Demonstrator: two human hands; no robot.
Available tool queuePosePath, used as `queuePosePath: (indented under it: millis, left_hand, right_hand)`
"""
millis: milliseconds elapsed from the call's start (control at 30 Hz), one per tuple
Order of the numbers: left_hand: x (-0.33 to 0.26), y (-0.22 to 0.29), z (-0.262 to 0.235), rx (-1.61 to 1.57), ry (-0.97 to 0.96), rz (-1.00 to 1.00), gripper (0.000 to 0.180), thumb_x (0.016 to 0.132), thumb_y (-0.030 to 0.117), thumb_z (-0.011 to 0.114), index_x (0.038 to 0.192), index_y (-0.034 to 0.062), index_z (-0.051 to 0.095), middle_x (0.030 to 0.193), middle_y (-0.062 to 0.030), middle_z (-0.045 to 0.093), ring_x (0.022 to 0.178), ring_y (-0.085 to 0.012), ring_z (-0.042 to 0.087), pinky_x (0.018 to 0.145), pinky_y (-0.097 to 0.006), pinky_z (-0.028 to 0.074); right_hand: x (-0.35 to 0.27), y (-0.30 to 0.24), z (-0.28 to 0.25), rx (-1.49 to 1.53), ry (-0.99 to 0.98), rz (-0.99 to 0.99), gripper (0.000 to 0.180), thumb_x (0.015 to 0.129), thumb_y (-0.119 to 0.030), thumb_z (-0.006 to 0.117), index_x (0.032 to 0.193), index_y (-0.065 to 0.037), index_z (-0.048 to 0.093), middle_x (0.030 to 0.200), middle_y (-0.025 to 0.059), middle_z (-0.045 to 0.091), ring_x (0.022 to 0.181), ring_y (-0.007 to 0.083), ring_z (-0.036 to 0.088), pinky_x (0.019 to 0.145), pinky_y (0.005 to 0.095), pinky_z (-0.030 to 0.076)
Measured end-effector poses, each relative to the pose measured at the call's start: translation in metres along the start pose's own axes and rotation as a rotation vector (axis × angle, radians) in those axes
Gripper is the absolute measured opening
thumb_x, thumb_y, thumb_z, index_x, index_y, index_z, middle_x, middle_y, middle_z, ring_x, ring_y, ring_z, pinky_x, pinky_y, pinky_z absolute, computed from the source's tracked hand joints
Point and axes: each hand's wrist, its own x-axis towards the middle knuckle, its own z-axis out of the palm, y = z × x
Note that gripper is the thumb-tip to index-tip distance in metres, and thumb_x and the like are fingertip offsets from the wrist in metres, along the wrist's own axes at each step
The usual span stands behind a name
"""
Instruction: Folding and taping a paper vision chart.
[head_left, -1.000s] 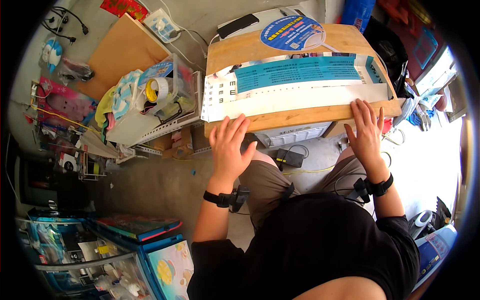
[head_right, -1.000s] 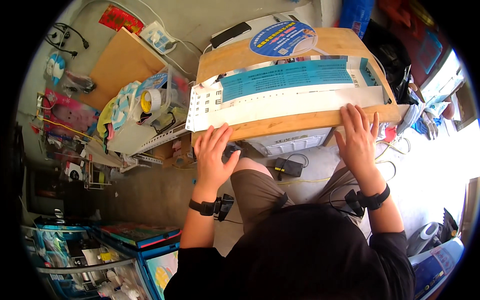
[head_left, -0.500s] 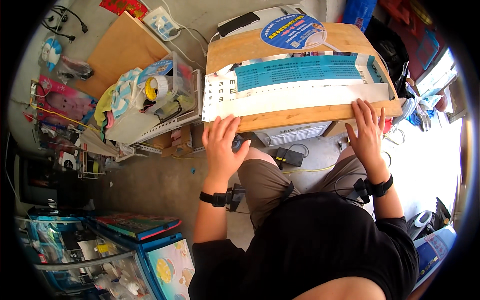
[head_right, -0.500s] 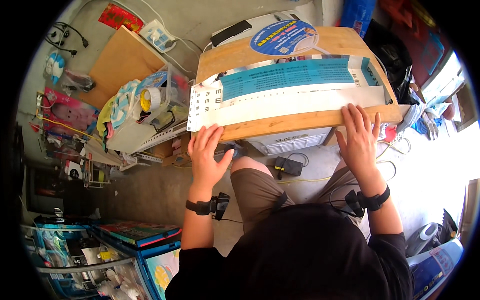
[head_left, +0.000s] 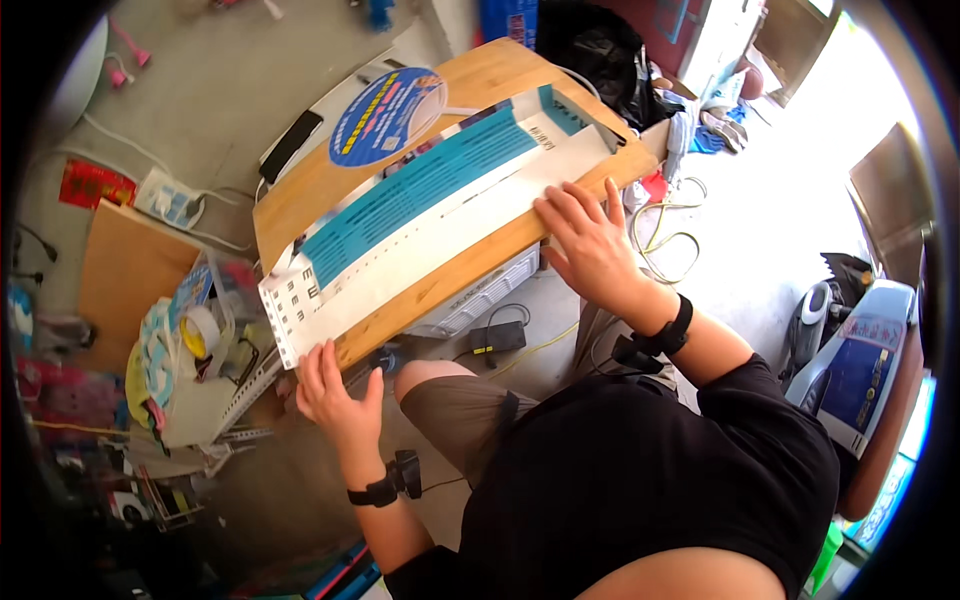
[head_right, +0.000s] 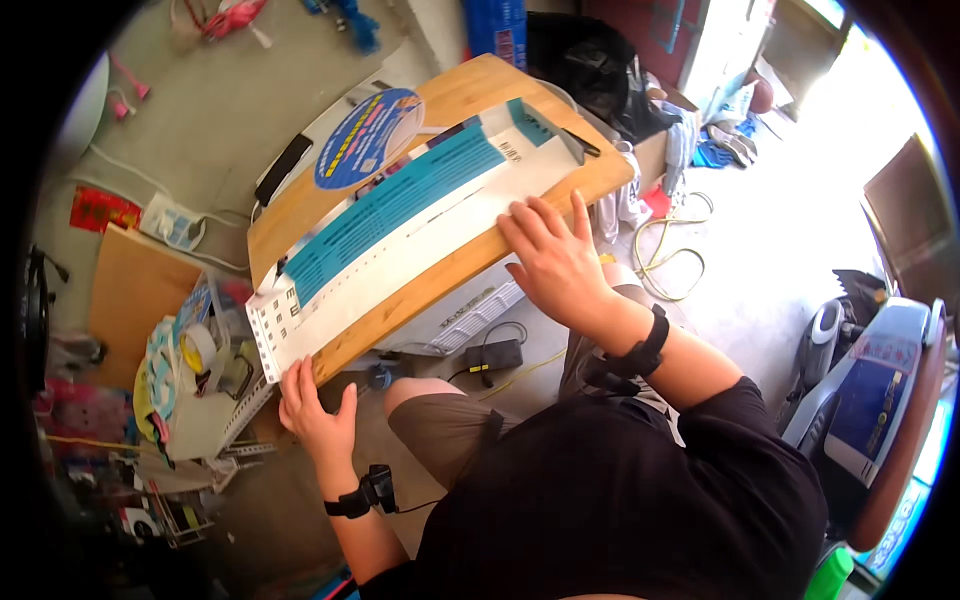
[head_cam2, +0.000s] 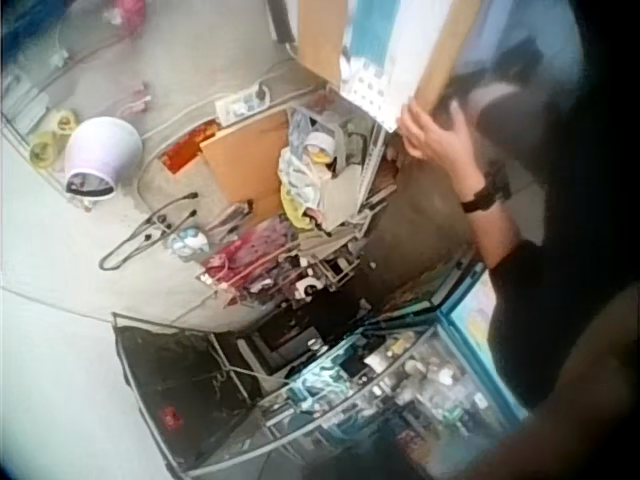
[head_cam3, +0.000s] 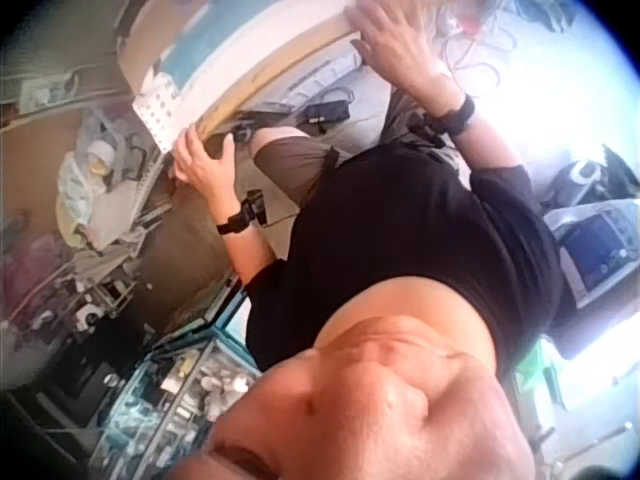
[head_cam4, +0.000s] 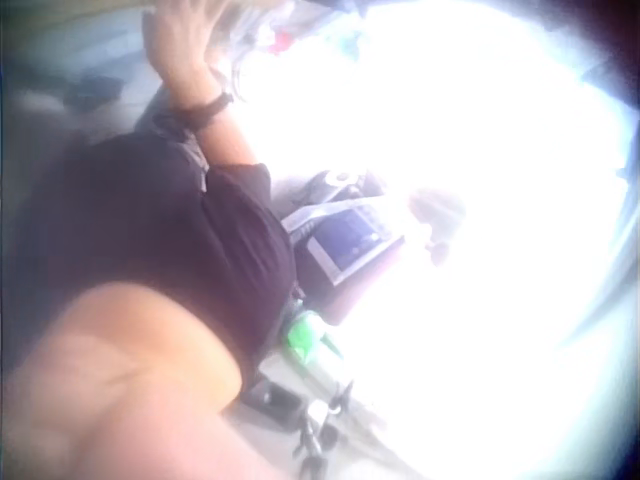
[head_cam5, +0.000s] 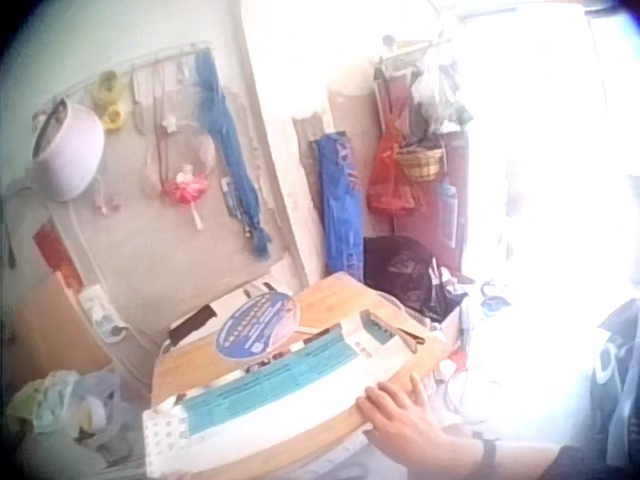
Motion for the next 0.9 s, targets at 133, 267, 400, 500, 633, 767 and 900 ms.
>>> queuePosePath:
  millis: [133,267,400,500,633,767,900]
  left_hand:
    - [0.001,0.004,0.002,-0.005,-0.012,0.014,0.070,0.076,0.033,0.075,0.137,0.0101,0.049,0.139,-0.0103,0.046,0.128,-0.0302,0.044,0.106,-0.050,0.027]
    - [-0.001,0.002,0.003,0.013,-0.016,0.016,0.072,0.075,0.034,0.075,0.138,0.0101,0.048,0.139,-0.0112,0.045,0.128,-0.0306,0.044,0.106,-0.051,0.027]
    - [-0.001,0.002,0.004,0.026,-0.021,0.005,0.074,0.076,0.035,0.074,0.139,0.0100,0.046,0.140,-0.0117,0.044,0.128,-0.0312,0.044,0.106,-0.052,0.027]
    - [-0.001,0.001,0.005,0.013,-0.027,0.002,0.073,0.076,0.034,0.074,0.139,0.0098,0.046,0.140,-0.0116,0.043,0.130,-0.0315,0.043,0.106,-0.053,0.026]
    - [-0.002,0.002,0.004,0.004,-0.043,-0.012,0.072,0.077,0.032,0.074,0.139,0.0098,0.046,0.141,-0.0112,0.042,0.131,-0.0315,0.042,0.107,-0.053,0.026]
    - [-0.003,0.001,0.005,0.029,-0.033,0.004,0.074,0.075,0.036,0.075,0.138,0.0102,0.047,0.139,-0.0122,0.044,0.133,-0.0317,0.040,0.105,-0.054,0.028]
    - [-0.003,0.002,0.005,0.037,-0.035,-0.005,0.074,0.076,0.036,0.074,0.139,0.0103,0.046,0.139,-0.0120,0.044,0.133,-0.0316,0.040,0.105,-0.054,0.028]
  right_hand:
    - [-0.003,0.008,-0.001,-0.008,0.033,0.045,0.058,0.073,-0.020,0.076,0.127,-0.008,0.054,0.129,0.0062,0.051,0.129,0.0254,0.043,0.112,0.0610,0.021]
    - [-0.003,0.010,-0.004,-0.015,0.008,0.077,0.057,0.078,-0.023,0.073,0.129,-0.006,0.054,0.130,0.0067,0.052,0.129,0.0262,0.044,0.114,0.0595,0.017]
    - [-0.004,0.011,-0.002,-0.034,0.023,0.088,0.056,0.077,-0.022,0.073,0.128,-0.006,0.055,0.130,0.0064,0.052,0.129,0.0259,0.044,0.114,0.0597,0.017]
    - [-0.003,0.010,-0.004,-0.039,0.017,0.088,0.057,0.076,-0.023,0.074,0.127,-0.006,0.056,0.130,0.0061,0.052,0.130,0.0256,0.043,0.114,0.0596,0.017]
    - [-0.004,0.014,-0.004,-0.069,0.022,0.085,0.059,0.074,-0.023,0.075,0.127,-0.006,0.056,0.130,0.0059,0.052,0.130,0.0254,0.042,0.114,0.0597,0.017]
    - [-0.003,0.016,-0.006,-0.093,0.013,0.068,0.061,0.073,-0.024,0.076,0.127,-0.006,0.056,0.129,0.0058,0.052,0.130,0.0244,0.043,0.114,0.0597,0.017]
    - [-0.004,0.019,-0.006,-0.106,0.012,0.066,0.062,0.072,-0.024,0.077,0.128,-0.006,0.055,0.129,0.0056,0.052,0.130,0.0237,0.044,0.115,0.0590,0.017]
